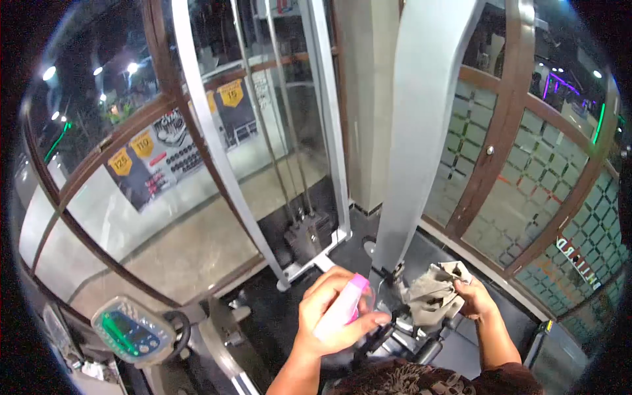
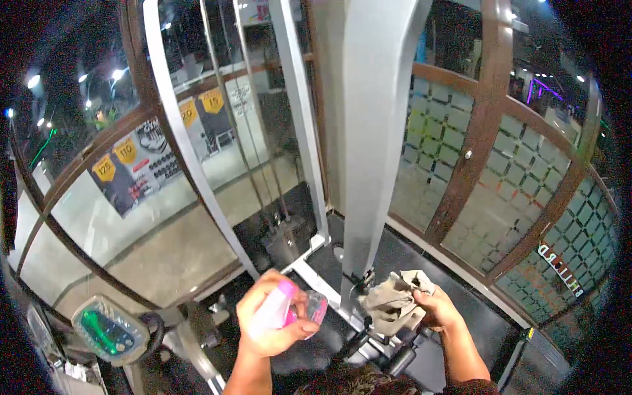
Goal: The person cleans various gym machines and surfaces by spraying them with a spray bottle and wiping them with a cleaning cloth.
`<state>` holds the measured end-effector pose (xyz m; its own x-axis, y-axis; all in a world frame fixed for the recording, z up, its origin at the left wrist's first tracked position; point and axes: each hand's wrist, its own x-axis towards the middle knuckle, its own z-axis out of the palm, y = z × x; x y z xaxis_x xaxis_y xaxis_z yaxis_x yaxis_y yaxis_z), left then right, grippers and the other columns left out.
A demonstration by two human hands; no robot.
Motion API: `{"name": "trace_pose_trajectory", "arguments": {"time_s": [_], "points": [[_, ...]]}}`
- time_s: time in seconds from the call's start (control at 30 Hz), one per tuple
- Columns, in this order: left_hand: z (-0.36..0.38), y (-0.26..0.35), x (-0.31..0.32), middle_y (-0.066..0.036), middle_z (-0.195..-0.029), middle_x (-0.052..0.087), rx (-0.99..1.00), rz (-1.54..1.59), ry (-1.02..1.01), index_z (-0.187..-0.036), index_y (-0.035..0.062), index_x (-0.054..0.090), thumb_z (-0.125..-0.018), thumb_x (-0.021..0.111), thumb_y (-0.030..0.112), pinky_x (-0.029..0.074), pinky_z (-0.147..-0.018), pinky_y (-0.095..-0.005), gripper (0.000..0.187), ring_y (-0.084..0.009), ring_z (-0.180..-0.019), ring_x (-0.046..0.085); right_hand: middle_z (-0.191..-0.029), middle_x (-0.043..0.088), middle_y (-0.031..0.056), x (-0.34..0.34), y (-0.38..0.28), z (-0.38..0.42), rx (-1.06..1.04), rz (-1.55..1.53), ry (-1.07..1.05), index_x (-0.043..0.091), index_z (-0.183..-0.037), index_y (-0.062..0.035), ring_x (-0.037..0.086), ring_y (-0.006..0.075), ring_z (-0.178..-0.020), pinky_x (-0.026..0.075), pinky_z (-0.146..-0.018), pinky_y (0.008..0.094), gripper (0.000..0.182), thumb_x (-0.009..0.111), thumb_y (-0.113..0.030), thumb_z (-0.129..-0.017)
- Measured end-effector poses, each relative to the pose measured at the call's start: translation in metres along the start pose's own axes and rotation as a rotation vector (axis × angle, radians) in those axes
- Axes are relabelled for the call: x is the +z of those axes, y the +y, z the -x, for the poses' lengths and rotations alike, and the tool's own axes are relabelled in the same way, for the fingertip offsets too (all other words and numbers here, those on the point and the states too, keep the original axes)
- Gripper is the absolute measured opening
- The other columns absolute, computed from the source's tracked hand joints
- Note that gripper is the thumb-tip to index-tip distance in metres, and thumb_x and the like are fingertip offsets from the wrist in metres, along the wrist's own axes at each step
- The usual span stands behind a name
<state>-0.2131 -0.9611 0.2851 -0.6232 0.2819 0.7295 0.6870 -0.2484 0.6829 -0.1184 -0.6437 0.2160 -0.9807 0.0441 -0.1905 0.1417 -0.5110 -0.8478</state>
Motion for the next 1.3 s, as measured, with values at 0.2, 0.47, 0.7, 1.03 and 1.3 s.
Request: {"name": "trace_pose_trajectory", "arguments": {"time_s": [0.2,0.47,0.7,1.03,1.3], "points": [[-0.12,0.039,0.02,-0.002,-0.074,0.058,0.088,0.053,0.06,-0.089,0.0023,0.062,-0.071,0.091,0.014,0.043,-0.059,-0.0256,0.036,-0.0113,-0.065,0.054,-0.123,0.065,0.0122,0.003,-0.043,0.004,-0.406,0.026,0.092,0.051,-0.135,-0.0029,0.063,0.028,-0.113,0.05,-0.099,0.0425,0.06,0.075,-0.022,-0.084],[-0.244,0.098,0.029,-0.002,-0.076,0.06,0.5,-0.067,0.113,-0.087,-0.0002,0.063,-0.083,0.081,0.018,0.043,-0.062,-0.0237,0.026,-0.0088,-0.069,0.055,-0.119,0.062,0.0132,0.042,-0.115,0.06,-0.915,0.157,0.318,0.049,-0.13,-0.0043,0.065,0.0268,-0.106,0.055,-0.091,0.0412,0.06,0.076,-0.022,-0.08],[-0.298,0.132,0.042,-0.001,-0.07,0.06,0.677,0.118,0.123,-0.083,0.0036,0.06,-0.083,0.082,0.021,0.043,-0.056,-0.0233,0.028,-0.007,-0.062,0.053,-0.113,0.064,0.0139,0.079,-0.12,0.095,-1.098,0.075,0.316,0.05,-0.127,-0.0021,0.068,0.0269,-0.1,0.059,-0.084,0.0413,0.062,0.082,-0.021,-0.077],[-0.319,0.164,0.045,-0.001,-0.069,0.059,0.692,0.208,0.16,-0.084,0.0016,0.063,-0.085,0.078,0.016,0.042,-0.057,-0.0246,0.021,-0.0072,-0.062,0.052,-0.109,0.067,0.0166,0.108,-0.092,0.106,-1.046,0.044,0.319,0.056,-0.119,0.0029,0.069,0.0303,-0.099,0.059,-0.086,0.0453,0.048,0.078,-0.008,-0.077],[-0.322,0.149,0.028,0.001,-0.071,0.058,0.658,0.127,0.114,-0.095,-0.0037,0.066,-0.088,0.077,0.016,0.042,-0.058,-0.0246,0.024,-0.0067,-0.061,0.051,-0.11,0.067,0.0161,0.12,-0.08,0.107,-1.017,0.075,0.345,0.055,-0.119,0.0029,0.069,0.0297,-0.1,0.058,-0.088,0.0441,0.051,0.079,-0.009,-0.075]]}}
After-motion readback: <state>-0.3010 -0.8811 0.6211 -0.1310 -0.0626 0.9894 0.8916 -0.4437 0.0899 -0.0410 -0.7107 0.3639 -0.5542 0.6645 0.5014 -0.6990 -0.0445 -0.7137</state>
